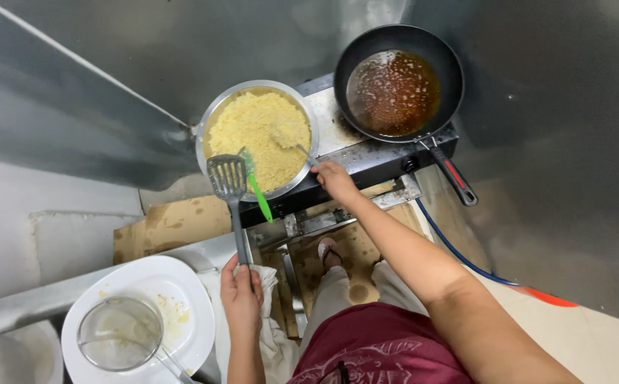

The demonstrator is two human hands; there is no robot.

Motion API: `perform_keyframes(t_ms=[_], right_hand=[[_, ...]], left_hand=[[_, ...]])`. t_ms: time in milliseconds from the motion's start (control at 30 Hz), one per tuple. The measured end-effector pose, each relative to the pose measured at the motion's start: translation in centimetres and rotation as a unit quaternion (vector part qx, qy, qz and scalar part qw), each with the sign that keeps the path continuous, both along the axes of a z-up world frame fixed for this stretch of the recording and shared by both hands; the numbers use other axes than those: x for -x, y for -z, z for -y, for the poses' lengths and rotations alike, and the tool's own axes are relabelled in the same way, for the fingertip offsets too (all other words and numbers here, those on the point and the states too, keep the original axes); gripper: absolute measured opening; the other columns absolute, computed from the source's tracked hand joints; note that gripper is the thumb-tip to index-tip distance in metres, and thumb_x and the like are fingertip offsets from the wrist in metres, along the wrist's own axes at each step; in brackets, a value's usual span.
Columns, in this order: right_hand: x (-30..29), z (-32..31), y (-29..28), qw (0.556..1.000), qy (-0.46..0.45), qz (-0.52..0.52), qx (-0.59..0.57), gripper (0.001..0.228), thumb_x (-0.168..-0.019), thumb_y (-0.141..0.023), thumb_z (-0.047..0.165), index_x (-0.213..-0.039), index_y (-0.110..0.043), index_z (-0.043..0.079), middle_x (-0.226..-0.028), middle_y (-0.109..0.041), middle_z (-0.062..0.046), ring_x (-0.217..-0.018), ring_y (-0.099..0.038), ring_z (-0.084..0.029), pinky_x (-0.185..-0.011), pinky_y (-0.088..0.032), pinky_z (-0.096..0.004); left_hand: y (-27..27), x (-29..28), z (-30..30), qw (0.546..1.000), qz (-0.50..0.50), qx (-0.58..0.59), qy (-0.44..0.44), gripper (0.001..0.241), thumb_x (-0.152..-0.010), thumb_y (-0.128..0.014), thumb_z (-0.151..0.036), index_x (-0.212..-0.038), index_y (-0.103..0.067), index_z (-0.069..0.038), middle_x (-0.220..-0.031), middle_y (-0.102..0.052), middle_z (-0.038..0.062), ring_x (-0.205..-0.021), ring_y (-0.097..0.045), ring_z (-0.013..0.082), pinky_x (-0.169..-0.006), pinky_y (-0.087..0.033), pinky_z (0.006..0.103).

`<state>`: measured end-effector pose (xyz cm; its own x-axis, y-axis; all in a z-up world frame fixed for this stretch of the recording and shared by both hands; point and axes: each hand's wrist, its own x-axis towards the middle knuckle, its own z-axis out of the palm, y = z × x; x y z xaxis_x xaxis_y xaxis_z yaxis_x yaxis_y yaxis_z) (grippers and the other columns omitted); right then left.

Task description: Frying batter in a pan using a spoon and a spatula

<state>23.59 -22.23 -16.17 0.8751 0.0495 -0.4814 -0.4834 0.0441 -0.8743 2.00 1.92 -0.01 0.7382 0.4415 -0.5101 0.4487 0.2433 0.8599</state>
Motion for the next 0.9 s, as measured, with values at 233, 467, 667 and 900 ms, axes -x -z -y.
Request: perform_keyframes(t_ms=[233,467,667,900], right_hand=[[-0.5,2.4,-2.4,0.996,0.044,-0.008,-0.075,0.027,-0.104,-0.046,0.022,-0.111,-0.07,0.013,-0.072,-0.05,0.003,-0.052,-0.035,-0.007,-0.046,-0.02,-0.022],[-1.7,10.3,-4.4,0.993,0.103,0.04,-0.046,0.024,-0.106,-0.047,0.014,-0.11,-0.07,0.008,-0.066,-0.051,0.004,-0.051,-0.04,-0.009,-0.046,-0.026,-0.024],[-3.1,19.5,-2.5,0.981,0.105,0.054,0.151,0.027,-0.103,-0.049,0.024,-0.105,-0.075,0.016,-0.07,-0.06,0.002,-0.056,-0.047,-0.011,-0.054,-0.034,-0.03],[-4.7,26.0,-2.4,0.921,0.022,-0.002,0.389,0.036,-0.101,-0.044,0.026,-0.106,-0.079,0.019,-0.113,-0.077,-0.012,-0.108,-0.068,-0.036,-0.092,-0.047,-0.046]], left_hand=[[0.4,-0.2,0.5,0.999,0.014,0.001,0.034,0.038,-0.108,-0.051,-0.025,-0.144,-0.054,-0.013,-0.072,-0.053,0.006,-0.046,-0.033,0.0103,-0.042,-0.024,0.0253],[-0.6,-1.0,2.5,0.995,0.003,-0.021,0.093,0.041,-0.108,-0.05,-0.025,-0.147,-0.051,-0.013,-0.071,-0.055,0.005,-0.046,-0.037,0.0111,-0.039,-0.029,0.0269],[0.8,-2.6,5.3,0.987,0.035,-0.034,0.151,0.041,-0.108,-0.051,-0.026,-0.146,-0.054,-0.011,-0.071,-0.055,0.003,-0.051,-0.043,0.0095,-0.044,-0.032,0.0243],[0.7,-4.2,9.3,0.972,0.067,-0.044,0.22,0.044,-0.108,-0.051,-0.024,-0.149,-0.053,-0.009,-0.073,-0.059,0.003,-0.054,-0.046,0.009,-0.048,-0.035,0.0258]])
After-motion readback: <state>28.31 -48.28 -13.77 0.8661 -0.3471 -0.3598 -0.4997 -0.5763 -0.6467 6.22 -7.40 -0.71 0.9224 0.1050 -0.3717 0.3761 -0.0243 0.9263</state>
